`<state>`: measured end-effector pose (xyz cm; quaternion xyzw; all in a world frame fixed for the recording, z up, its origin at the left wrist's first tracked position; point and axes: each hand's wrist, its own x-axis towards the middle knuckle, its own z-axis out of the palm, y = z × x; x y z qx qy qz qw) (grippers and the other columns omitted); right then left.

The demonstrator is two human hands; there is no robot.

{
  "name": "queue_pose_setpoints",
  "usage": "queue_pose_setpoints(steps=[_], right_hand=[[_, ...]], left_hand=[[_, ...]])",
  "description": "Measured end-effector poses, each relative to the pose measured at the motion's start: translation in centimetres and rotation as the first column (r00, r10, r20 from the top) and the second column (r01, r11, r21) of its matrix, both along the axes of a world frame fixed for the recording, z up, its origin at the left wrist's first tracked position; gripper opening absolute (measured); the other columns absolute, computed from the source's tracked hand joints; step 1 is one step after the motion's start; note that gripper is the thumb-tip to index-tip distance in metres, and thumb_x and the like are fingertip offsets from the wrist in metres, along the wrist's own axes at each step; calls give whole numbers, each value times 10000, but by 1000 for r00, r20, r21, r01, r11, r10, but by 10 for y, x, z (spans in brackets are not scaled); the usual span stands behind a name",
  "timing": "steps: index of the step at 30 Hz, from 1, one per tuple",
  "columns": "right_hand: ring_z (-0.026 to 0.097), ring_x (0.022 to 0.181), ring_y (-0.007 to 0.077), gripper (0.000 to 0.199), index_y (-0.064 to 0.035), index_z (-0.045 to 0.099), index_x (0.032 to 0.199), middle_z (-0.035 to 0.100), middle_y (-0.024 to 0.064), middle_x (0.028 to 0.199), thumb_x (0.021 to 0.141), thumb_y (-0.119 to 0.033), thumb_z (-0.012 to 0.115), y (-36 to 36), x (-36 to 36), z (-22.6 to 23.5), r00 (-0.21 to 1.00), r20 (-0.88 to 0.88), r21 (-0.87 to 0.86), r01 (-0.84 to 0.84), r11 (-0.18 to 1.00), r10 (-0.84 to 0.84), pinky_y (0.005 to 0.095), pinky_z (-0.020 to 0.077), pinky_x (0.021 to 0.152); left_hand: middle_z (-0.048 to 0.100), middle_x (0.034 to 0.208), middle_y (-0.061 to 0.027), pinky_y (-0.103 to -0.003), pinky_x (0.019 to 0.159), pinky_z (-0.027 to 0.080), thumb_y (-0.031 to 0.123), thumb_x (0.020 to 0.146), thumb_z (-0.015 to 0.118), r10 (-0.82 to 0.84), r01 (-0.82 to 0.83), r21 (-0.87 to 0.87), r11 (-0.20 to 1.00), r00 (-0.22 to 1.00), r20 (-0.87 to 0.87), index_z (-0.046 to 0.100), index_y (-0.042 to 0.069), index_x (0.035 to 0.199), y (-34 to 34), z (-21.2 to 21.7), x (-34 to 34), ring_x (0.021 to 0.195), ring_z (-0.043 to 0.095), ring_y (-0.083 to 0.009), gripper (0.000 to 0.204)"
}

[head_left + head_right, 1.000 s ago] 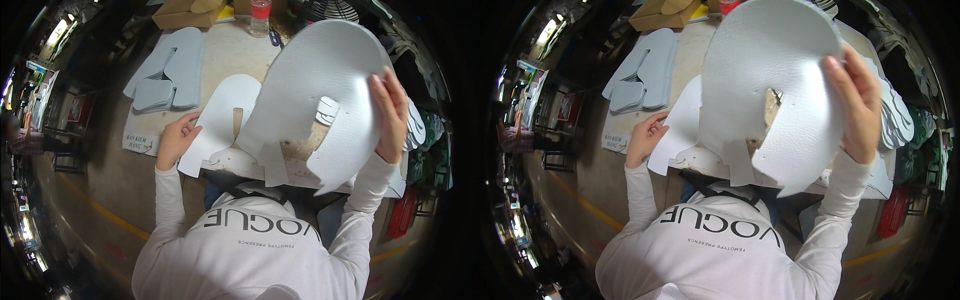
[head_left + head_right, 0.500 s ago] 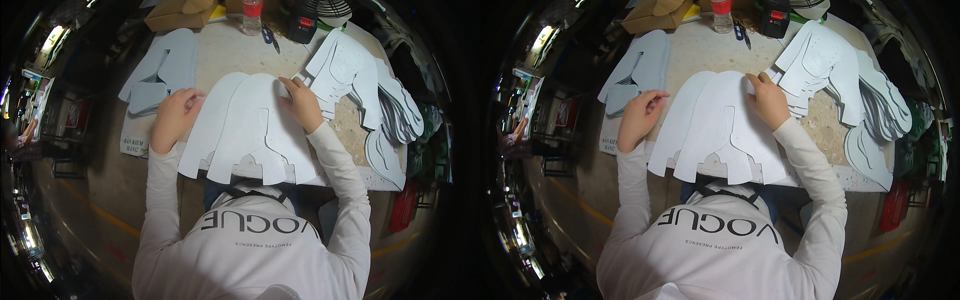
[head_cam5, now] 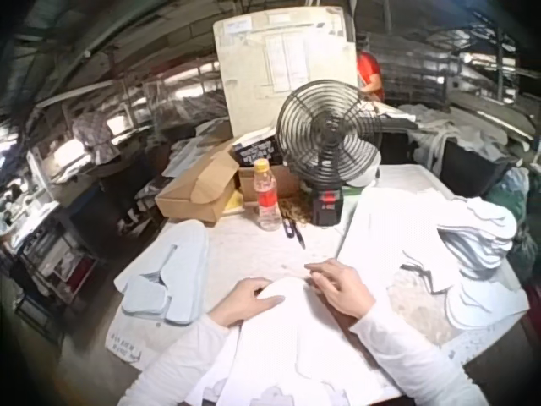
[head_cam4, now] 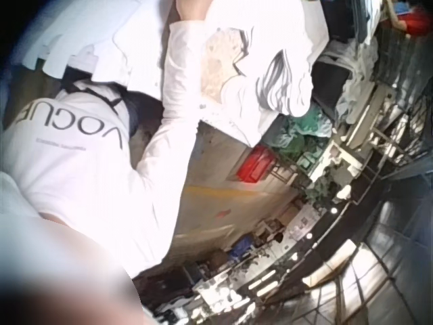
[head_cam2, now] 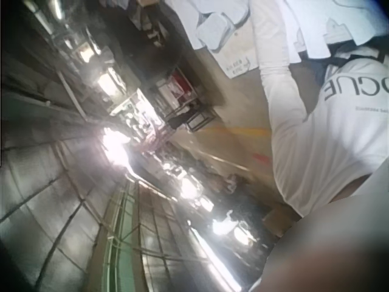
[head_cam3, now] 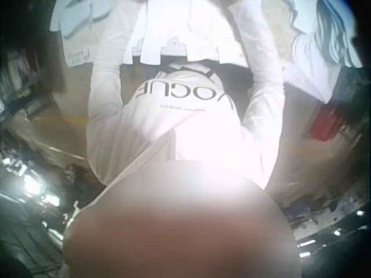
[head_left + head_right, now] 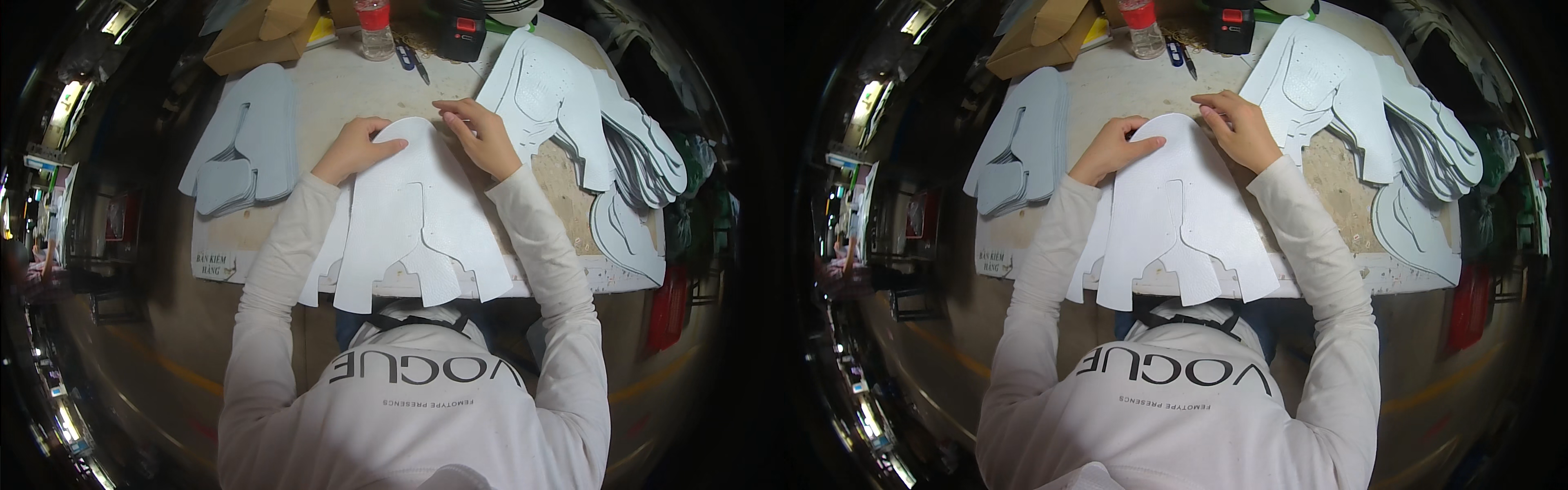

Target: The person repeatedly picks up white, textured fabric pieces from a table, turns them over, and inspects their edges and surfaces. The person handles the pieces one at a time, placing them back on the table after inspection.

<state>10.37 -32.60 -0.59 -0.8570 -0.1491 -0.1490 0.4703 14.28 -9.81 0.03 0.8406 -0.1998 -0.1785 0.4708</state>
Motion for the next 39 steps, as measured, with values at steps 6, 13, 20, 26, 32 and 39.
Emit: queue_pose_setpoints(steps=[6, 13, 20, 26, 32, 39], right_hand=[[588, 787, 114, 333, 17, 626, 1110, 674, 73, 911, 953, -264, 538, 12, -10, 4, 975, -151, 330, -105, 938, 162, 246, 477, 737], [593, 757, 73, 367, 17, 647, 1064, 667, 39, 881, 966, -310, 513, 30, -41, 32, 865, -322, 756, -9, 654, 385, 208, 482, 685], [606, 697, 69, 390, 7, 661, 1005, 674, 49, 838, 963, -349, 509, 28, -51, 45, 784, -388, 810, 40, 586, 484, 204, 496, 629], [602, 697, 70, 437, 14, 673, 961, 676, 49, 833, 969, -380, 486, 25, -51, 41, 790, -357, 784, -36, 620, 498, 204, 490, 627], [607, 707, 82, 493, 13, 678, 961, 680, 66, 839, 966, -432, 463, 28, -48, 38, 791, -415, 747, 15, 664, 450, 215, 496, 644], [622, 716, 102, 541, 3, 677, 956, 680, 75, 840, 958, -483, 440, 27, -49, 36, 754, -448, 760, 38, 649, 480, 229, 506, 663]], left_hand=[[667, 912, -46, -225, 711, 468, 270, 926, 584, 50, -167, -457, 874, 965, -256, 654, -22, 1043, -18, 17, -27, 789, 598, -89, 323], [658, 874, -42, -207, 725, 435, 365, 967, 493, 34, -299, -613, 732, 914, -405, 664, -12, 922, -17, 32, -48, 782, 578, -74, 416], [659, 828, -35, -203, 703, 426, 361, 973, 484, 32, -266, -580, 770, 924, -382, 672, -4, 855, -10, 37, -49, 750, 571, -69, 427], [665, 834, -40, -208, 673, 434, 340, 977, 480, -15, -235, -615, 753, 928, -373, 679, -6, 867, -9, 39, -49, 721, 574, -71, 414], [666, 831, -41, -208, 674, 434, 337, 977, 480, -6, -229, -591, 773, 930, -367, 678, -4, 863, -8, 38, -47, 720, 578, -72, 410], [664, 828, -35, -207, 680, 429, 341, 978, 478, -4, -220, -583, 783, 934, -358, 677, 3, 853, -7, 35, -45, 725, 571, -66, 412]])
